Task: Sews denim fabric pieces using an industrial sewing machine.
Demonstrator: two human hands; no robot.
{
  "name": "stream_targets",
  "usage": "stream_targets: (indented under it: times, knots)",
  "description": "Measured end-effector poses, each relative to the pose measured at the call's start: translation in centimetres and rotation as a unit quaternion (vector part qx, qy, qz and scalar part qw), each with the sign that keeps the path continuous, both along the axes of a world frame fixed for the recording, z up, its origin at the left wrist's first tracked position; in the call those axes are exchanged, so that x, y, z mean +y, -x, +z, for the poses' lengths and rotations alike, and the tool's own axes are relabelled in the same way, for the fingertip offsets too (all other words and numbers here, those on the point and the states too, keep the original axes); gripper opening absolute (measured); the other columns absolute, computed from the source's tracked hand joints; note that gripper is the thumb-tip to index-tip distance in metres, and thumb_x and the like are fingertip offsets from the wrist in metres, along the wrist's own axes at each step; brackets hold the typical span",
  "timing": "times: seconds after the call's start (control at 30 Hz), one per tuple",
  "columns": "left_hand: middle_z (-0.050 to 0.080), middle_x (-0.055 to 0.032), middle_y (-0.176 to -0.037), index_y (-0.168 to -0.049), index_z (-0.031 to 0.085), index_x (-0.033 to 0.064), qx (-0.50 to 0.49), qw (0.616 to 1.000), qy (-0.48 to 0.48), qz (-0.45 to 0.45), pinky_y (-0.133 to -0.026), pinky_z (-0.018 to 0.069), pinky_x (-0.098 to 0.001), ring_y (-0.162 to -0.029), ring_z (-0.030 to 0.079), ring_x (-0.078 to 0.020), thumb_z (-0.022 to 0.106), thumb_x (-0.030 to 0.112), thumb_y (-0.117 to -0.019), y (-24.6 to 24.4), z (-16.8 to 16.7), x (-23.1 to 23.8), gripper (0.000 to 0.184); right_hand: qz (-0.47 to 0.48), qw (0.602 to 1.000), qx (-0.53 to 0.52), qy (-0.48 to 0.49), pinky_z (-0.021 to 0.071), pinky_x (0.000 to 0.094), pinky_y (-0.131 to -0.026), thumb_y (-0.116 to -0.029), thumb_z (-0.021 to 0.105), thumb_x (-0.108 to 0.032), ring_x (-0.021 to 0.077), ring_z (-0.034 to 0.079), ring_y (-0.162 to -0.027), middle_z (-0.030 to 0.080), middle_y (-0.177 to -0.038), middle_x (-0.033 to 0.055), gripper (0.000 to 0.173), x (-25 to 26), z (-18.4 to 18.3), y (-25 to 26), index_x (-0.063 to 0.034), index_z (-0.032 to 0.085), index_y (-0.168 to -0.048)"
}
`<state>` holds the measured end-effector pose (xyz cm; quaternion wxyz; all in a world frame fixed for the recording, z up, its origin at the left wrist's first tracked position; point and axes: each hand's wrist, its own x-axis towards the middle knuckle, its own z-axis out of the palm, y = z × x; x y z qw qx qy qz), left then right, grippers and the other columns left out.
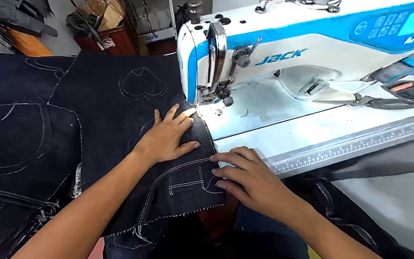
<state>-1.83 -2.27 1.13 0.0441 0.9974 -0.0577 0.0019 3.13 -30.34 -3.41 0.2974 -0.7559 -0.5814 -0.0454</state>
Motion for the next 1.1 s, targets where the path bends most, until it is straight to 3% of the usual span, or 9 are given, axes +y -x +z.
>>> stream_targets:
  times: [0.07, 0.33, 0.4, 0.47, 0.53, 0.6, 0.67, 0.9, 1.1]
  knots:
    - [0.039, 0.0051, -0.163, -0.133, 0.062, 0.0188, -0.003, 1.0, -0.005, 0.0, -0.105, 0.0251, -0.0835, -0.155, 0.022, -0.0394, 0.042, 0.075, -0.093, 0.0, -0.1, 0.1, 0.072, -0.007, 1.0, 0.0, 0.003, 0.0476, 0.0373, -0.093, -0.1067, 0.047, -0.045, 0.0138, 0.058, -0.118, 0.064, -0.136, -0.0118, 0.032, 0.0, -0.1, 0.1, -0.0282, 0.074, -0.111]
    - [0.039, 0.0042, -0.164, -0.147, 0.054, 0.0197, -0.004, 0.998, 0.057, -0.006, -0.114, 0.0071, -0.0815, -0.158, 0.019, -0.0338, 0.046, 0.071, -0.0954, -1.9, -0.4, 1.9, 0.073, -0.038, 0.999, -0.025, 0.015, 0.0493, 0.0425, -0.091, -0.1045, 0.048, -0.049, 0.0173, 0.06, -0.118, 0.063, -0.138, -0.012, 0.035, 1.4, 0.1, -0.5, -0.0283, 0.075, -0.113]
    - [0.044, -0.002, -0.161, -0.144, 0.059, 0.0179, -0.048, 0.999, -0.022, -0.005, -0.112, 0.0181, -0.0815, -0.154, 0.028, -0.0388, 0.042, 0.066, -0.0999, -0.7, 0.0, 0.9, 0.067, -0.026, 0.999, -0.021, 0.02, 0.0494, 0.0422, -0.09, -0.1038, 0.048, -0.05, 0.0172, 0.06, -0.117, 0.063, -0.138, -0.0114, 0.036, 1.2, 0.1, -0.6, -0.0286, 0.075, -0.114]
    - [0.061, -0.0127, -0.142, -0.122, 0.072, 0.0097, -0.136, 0.987, -0.051, -0.06, -0.109, 0.0368, -0.0732, -0.139, 0.05, -0.0392, 0.054, 0.037, -0.1032, 2.2, 0.2, -0.5, 0.037, -0.008, 1.0, -0.014, 0.022, 0.0497, 0.0409, -0.091, -0.1034, 0.049, -0.051, 0.0162, 0.059, -0.117, 0.063, -0.137, -0.0116, 0.035, 1.1, 0.3, -1.3, -0.0292, 0.075, -0.115]
    - [0.07, -0.0043, -0.122, -0.103, 0.076, 0.0155, -0.169, 0.973, 0.061, -0.143, -0.112, 0.0419, -0.0636, -0.127, 0.061, -0.026, 0.055, 0.009, -0.0949, 5.9, -0.5, -1.3, 0.023, 0.006, 1.0, -0.017, 0.02, 0.0514, 0.0404, -0.093, -0.1033, 0.05, -0.05, 0.017, 0.059, -0.119, 0.063, -0.137, -0.0104, 0.035, 1.3, 0.4, -2.1, -0.0283, 0.075, -0.116]
    - [0.069, 0.0042, -0.132, -0.114, 0.076, 0.0241, -0.126, 0.959, 0.172, -0.188, -0.122, 0.0301, -0.0634, -0.14, 0.052, -0.0205, 0.044, 0.007, -0.1016, 7.8, -1.9, -0.8, 0.038, 0.01, 0.999, -0.028, 0.02, 0.0527, 0.0413, -0.094, -0.1021, 0.052, -0.05, 0.0181, 0.06, -0.12, 0.063, -0.138, -0.0086, 0.035, 1.7, 0.7, -2.9, -0.0268, 0.076, -0.115]
    - [0.066, 0.0071, -0.138, -0.122, 0.075, 0.0298, -0.111, 0.958, 0.161, -0.208, -0.123, 0.0257, -0.0642, -0.145, 0.046, -0.0205, 0.044, 0.008, -0.1009, 7.3, -2.4, 0.0, 0.044, 0.019, 0.999, -0.045, 0.011, 0.053, 0.0431, -0.088, -0.099, 0.057, -0.05, 0.0202, 0.062, -0.115, 0.065, -0.136, -0.0065, 0.034, 2.6, 1.0, -4.0, -0.0255, 0.077, -0.112]
    - [0.057, 0.0098, -0.149, -0.134, 0.069, 0.0344, -0.091, 0.965, 0.065, -0.238, -0.12, 0.0226, -0.071, -0.15, 0.039, -0.025, 0.049, 0.007, -0.0959, 3.4, -1.7, 2.7, 0.051, 0.033, 0.997, -0.065, 0.003, 0.0516, 0.0419, -0.088, -0.0989, 0.057, -0.051, 0.0228, 0.061, -0.114, 0.065, -0.137, -0.0036, 0.038, 5.0, 1.2, -7.6, -0.0255, 0.077, -0.119]
    - [0.054, 0.0095, -0.152, -0.142, 0.061, 0.038, -0.079, 0.973, 0.041, -0.213, -0.114, 0.0252, -0.0765, -0.148, 0.04, -0.0292, 0.055, 0.003, -0.0918, 0.6, -1.3, 4.1, 0.062, -0.012, 0.994, -0.104, -0.012, 0.0492, 0.0402, -0.083, -0.0999, 0.055, -0.049, 0.0225, 0.06, -0.106, 0.067, -0.115, 0.0007, 0.035, 5.2, 1.0, -7.1, -0.0287, 0.077, -0.118]
